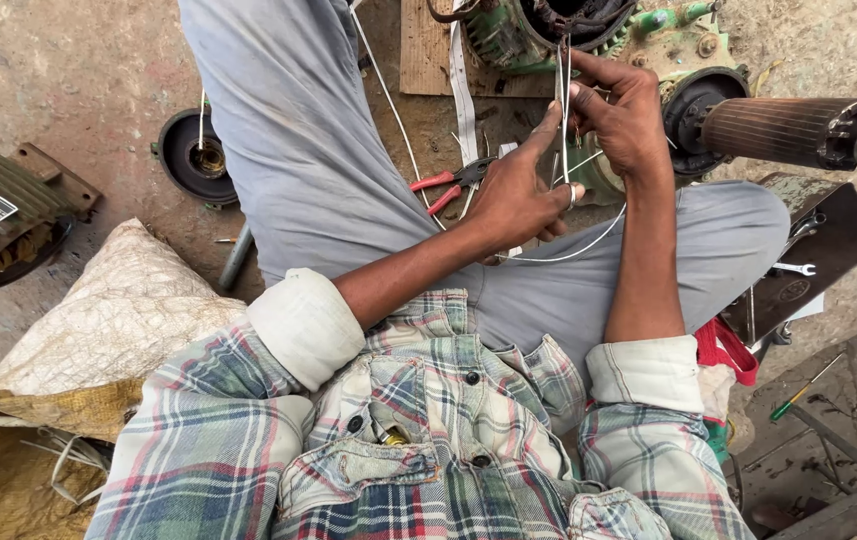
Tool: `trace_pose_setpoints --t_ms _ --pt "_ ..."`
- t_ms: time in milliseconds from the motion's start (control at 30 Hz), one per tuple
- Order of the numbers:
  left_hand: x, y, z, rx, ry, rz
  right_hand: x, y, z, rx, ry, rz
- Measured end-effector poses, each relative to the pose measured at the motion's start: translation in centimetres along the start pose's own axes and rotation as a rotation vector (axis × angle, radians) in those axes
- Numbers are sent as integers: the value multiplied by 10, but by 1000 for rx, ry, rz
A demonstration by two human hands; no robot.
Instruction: The person is repairing an electrical motor by stripping and inserting wires into the motor housing. They use pliers and scissors to cut and manipulate the wires, then insert them into the motor's internal components.
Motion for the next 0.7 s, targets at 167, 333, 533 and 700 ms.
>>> trace_pose_setpoints --t_ms 167,333,533,700 --pt "-2 4 1 86 -91 21 5 0 -14 112 -60 10" --pt "-4 3 -5 139 -97 41 4 -2 -19 190 -86 16" --pt "-10 0 -10 78 -11 113 4 -4 -17 183 -82 20" --pt "-13 0 -6 66 -29 81 4 -3 -19 143 -73 14"
Point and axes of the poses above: each hand's wrist, its own x-axis away from the middle knuckle, its own y-axis out of the palm, z = x × y, the point moved 6 cm from there along -x, towards the middle knuckle, and after that the axes turned 6 degrees about x, right-handed, at the moved point
